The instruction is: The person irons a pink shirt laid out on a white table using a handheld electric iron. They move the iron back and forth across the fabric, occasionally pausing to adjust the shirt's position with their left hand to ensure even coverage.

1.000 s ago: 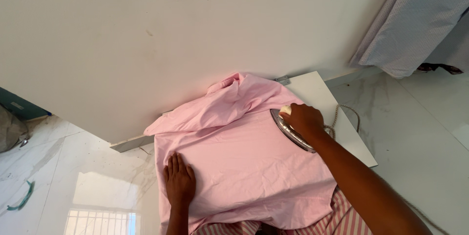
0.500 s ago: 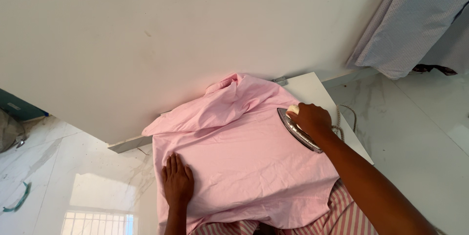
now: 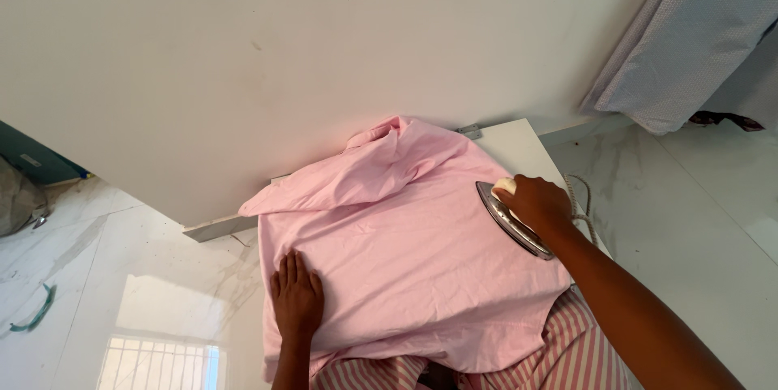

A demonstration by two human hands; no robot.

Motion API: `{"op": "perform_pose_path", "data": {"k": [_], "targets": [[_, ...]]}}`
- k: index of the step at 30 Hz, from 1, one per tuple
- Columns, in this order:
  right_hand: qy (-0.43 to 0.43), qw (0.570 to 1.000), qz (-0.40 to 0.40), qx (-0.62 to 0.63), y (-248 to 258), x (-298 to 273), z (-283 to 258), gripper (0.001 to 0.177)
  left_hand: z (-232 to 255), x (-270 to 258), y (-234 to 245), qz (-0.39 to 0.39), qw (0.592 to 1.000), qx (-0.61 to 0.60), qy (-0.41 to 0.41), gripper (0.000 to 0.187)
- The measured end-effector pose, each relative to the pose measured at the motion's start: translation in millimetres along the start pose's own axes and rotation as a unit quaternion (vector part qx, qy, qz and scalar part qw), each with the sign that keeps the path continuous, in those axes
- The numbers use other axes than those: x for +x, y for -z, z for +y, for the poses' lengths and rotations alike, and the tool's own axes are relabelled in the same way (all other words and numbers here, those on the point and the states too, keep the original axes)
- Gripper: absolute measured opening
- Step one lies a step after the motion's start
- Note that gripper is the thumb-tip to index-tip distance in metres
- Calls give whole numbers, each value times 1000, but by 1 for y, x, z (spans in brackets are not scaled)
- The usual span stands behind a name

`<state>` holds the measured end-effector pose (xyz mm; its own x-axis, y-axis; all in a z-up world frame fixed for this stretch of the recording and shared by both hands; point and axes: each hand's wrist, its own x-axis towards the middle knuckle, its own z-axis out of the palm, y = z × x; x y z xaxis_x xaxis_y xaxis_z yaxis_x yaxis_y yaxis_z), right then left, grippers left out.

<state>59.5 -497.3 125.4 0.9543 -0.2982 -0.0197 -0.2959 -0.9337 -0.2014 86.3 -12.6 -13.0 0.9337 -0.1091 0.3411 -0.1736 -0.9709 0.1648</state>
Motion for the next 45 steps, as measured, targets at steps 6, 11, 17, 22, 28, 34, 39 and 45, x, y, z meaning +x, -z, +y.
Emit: {"op": "perform_pose_path", "data": {"k": [6, 11, 17, 22, 28, 34, 39, 45], "targets": [[18, 1000, 6, -17, 6, -11, 5, 36, -1, -7, -1, -6, 1000, -1, 5, 61], [52, 998, 25, 5, 6, -19, 11, 35, -2, -9, -6, 0, 1000, -9, 10, 61], [62, 997, -22, 42, -7, -3, 3, 44, 3, 5, -13, -8, 1000, 1, -7, 61], [120, 986, -50, 104, -38, -2, -77, 49, 23, 6, -11, -8, 1000, -5, -9, 58], [229, 957, -2, 176, -75, -15, -202, 45, 28, 5, -2, -16, 1000, 21, -10, 59], [218, 960, 4, 174, -90, -8, -234, 42, 28, 6, -3, -22, 1000, 6, 8, 61], [199, 969, 6, 146, -69, 4, -207, 34, 30, 5, 0, -26, 1000, 3, 14, 62], [161, 982, 36, 87, -39, 17, -153, 34, 32, 5, 1, -18, 1000, 6, 11, 61]]}}
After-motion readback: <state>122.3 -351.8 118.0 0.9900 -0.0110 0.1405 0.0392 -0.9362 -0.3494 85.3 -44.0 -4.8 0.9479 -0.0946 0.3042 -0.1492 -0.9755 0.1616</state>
